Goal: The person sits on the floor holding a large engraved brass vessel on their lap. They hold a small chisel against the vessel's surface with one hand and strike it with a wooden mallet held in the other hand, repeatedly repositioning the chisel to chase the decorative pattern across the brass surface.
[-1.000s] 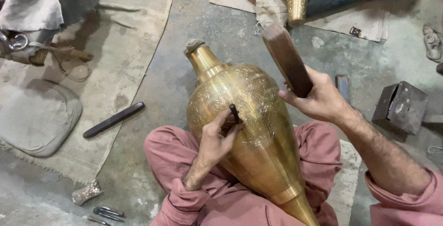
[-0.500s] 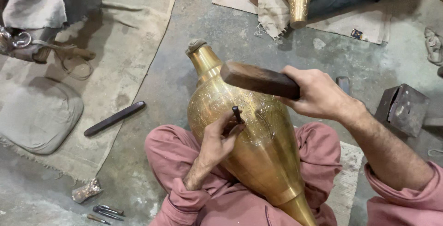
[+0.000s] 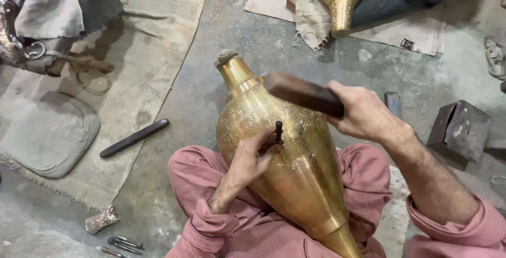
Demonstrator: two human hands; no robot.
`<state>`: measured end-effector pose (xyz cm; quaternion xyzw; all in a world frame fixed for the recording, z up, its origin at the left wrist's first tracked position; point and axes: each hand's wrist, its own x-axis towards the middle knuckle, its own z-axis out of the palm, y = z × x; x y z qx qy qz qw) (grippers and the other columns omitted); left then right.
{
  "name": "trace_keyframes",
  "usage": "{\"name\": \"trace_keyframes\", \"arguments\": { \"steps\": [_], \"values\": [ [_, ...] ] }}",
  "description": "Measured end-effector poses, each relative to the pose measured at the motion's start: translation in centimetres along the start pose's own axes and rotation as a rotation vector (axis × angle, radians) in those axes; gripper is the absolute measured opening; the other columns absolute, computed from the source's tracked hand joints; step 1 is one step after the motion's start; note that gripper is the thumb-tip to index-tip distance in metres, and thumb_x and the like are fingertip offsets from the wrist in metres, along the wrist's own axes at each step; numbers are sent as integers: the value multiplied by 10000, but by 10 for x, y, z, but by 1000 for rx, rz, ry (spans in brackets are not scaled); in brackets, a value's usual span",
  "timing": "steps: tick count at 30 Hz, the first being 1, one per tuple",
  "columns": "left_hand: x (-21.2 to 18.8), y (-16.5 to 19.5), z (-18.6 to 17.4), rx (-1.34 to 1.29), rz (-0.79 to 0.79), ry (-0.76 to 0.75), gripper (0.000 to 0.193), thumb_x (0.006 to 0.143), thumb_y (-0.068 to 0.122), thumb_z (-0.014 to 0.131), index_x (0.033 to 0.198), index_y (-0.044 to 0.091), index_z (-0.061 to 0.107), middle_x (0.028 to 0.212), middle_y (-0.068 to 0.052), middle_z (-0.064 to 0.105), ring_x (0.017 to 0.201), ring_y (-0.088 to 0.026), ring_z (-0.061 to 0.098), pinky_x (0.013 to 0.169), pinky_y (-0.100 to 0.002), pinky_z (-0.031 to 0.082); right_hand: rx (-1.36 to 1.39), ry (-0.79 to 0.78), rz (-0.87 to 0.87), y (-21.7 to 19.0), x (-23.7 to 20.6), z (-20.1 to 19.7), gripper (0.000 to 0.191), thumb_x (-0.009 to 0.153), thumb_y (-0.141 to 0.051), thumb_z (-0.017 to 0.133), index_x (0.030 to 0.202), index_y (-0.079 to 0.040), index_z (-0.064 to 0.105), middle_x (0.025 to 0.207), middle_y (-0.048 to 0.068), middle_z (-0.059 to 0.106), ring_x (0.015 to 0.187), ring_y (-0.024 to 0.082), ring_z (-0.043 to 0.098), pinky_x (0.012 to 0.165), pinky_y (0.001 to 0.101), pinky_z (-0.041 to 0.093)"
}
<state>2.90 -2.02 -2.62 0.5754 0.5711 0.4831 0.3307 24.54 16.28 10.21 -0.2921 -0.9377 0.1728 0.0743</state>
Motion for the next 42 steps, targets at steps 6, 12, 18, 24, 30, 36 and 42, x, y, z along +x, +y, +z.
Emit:
{"name": "trace_keyframes", "arguments": {
  "steps": [6,12,18,24,30,36,42],
  "values": [
    [7,-2,-6,35,90,-65,479,893,15,754,1347,28,601,1100,-153,783,979,-246,788,870,-357,642,57,108,2,6,-11,11,323,759,-89,755,1058,-84,631,851,160,709,800,404,702,677,484,555],
    [16,-5,-9,40,85,-204,470,939,9,725,1383,69,585,1120,-130,784,958,-229,799,871,-346,656,104,101,24,15,-23,24,260,825,-148,772,1030,-94,622,815,112,711,736,324,720,678,449,563],
    [24,4,-17,14,143,-321,536,926,3,692,1435,64,536,1146,-129,770,1042,-228,773,927,-346,630,169,128,131,25,-41,42,266,827,-186,757,1053,-98,649,753,97,673,671,281,679,659,414,534],
    [34,17,-25,49,181,-418,465,956,21,707,1398,88,577,1123,-121,773,1049,-244,780,883,-349,626,221,286,88,34,-54,59,339,823,-163,783,1131,-95,658,784,59,665,674,228,641,629,393,507],
    [30,15,-25,27,206,-399,509,933,-6,686,1420,69,558,1150,-136,768,1070,-265,768,907,-359,616,206,221,82,39,-54,62,350,786,-146,767,1118,-118,661,790,53,688,666,225,673,644,400,532],
    [12,3,-16,-13,143,-239,433,922,-18,705,1335,46,589,1123,-134,788,1044,-240,795,917,-346,637,82,215,-72,29,-38,47,332,772,-88,764,1087,-104,662,753,60,692,665,233,678,650,386,531],
    [-7,-6,0,42,91,-14,465,904,-8,754,1337,43,592,1083,-137,787,962,-219,796,847,-324,649,-10,121,-131,6,-11,21,261,795,-100,777,1010,-96,628,779,64,701,709,257,700,701,435,536]
  ]
}}
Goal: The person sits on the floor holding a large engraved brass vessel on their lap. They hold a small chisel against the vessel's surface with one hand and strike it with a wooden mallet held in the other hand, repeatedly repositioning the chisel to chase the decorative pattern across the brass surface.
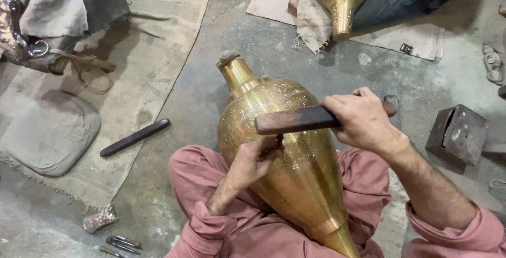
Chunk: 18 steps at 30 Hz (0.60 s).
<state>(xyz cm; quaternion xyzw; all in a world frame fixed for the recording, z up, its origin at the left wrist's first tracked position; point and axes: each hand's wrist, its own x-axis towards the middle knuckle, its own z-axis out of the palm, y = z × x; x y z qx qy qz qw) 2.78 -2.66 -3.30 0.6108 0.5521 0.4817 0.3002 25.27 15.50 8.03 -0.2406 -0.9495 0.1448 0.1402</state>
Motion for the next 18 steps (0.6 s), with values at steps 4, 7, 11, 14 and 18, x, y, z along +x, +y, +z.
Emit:
{"name": "trace_keyframes", "arguments": {
  "steps": [4,7,11,14,18],
  "values": [
    [-13,2,14,-75,-11,154,433,936,-19,703,1349,12,577,1097,-142,792,991,-220,805,853,-309,663,115,-168,151,-18,26,-14,301,818,-120,729,1076,-94,576,871,57,702,790,242,715,697,402,581],
    [-20,10,22,-45,-120,263,392,928,-6,710,1304,-8,597,1044,-135,811,917,-212,820,751,-296,647,-360,-416,-15,-34,42,-21,470,691,-95,776,1115,-153,581,887,47,700,817,248,704,813,479,473],
    [-24,21,29,-4,-115,391,397,920,6,720,1294,-19,590,1018,-145,801,931,-212,807,766,-301,632,-233,-320,-103,-48,56,-24,359,738,-108,743,1057,-115,577,908,62,700,838,299,699,787,464,468],
    [-25,28,33,-18,-282,398,243,918,32,747,1146,10,667,949,-128,824,835,-199,823,681,-310,634,-382,-411,-130,-55,58,-27,326,768,-105,714,1060,-149,575,885,38,695,827,267,715,808,478,457],
    [-24,29,37,-44,-192,463,279,915,21,730,1178,5,635,955,-132,813,870,-199,821,734,-307,640,-416,-416,-142,-54,58,-30,316,765,-119,703,1052,-144,572,853,40,693,793,270,721,794,482,462]
  ]
}}
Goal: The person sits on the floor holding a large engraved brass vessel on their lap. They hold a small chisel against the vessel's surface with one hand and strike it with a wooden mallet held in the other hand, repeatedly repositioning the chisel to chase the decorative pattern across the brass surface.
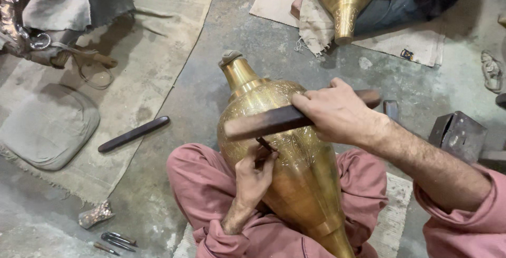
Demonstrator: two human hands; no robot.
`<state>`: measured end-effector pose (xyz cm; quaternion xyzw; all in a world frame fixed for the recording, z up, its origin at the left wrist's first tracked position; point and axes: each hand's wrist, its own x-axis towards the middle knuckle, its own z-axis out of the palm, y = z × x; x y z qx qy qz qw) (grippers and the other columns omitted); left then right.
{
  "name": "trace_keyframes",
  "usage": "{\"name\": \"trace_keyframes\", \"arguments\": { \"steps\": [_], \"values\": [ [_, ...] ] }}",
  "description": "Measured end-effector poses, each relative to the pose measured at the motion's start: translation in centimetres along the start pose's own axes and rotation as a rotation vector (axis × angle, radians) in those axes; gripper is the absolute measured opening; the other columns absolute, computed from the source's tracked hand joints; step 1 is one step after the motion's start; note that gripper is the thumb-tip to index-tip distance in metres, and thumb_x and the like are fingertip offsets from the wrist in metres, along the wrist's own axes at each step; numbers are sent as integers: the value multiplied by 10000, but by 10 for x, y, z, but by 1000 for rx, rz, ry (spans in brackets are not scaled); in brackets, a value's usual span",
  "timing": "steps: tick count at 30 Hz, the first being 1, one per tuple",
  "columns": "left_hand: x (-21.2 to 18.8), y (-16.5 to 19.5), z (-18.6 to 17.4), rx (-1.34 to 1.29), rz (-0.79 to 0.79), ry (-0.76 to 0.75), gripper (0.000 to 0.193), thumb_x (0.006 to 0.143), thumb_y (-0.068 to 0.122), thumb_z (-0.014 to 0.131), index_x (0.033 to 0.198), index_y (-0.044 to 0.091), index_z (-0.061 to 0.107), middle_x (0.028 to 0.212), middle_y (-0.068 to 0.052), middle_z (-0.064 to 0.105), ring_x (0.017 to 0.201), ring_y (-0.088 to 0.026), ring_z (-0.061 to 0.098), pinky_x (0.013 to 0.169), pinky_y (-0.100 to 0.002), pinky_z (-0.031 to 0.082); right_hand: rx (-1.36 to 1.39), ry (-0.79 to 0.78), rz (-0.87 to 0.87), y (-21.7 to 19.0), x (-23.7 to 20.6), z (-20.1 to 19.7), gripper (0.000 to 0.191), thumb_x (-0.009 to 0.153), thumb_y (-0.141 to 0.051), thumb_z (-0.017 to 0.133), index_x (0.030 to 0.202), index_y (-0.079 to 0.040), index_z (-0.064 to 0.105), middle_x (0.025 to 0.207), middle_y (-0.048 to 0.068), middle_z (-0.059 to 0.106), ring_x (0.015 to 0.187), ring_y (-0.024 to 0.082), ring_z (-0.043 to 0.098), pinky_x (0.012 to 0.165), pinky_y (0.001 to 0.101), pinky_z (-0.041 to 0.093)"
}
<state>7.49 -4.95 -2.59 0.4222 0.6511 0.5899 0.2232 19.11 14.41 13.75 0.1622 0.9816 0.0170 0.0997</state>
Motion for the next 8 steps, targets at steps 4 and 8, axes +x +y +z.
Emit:
{"name": "trace_keyframes", "arguments": {
  "steps": [4,8],
  "values": [
    [1,-5,-2,5,36,-19,285,918,21,745,1182,4,638,972,-137,813,881,-204,821,748,-311,641,203,115,-24,8,-3,4,514,589,-96,741,1077,-151,586,883,51,703,802,306,715,735,497,458],
    [4,-13,-5,-9,67,-103,292,943,20,720,1213,8,608,1017,-126,814,919,-200,825,768,-300,648,72,-14,75,12,-11,11,343,805,-152,737,1095,-142,554,929,64,713,881,299,724,837,507,506]
  ]
}}
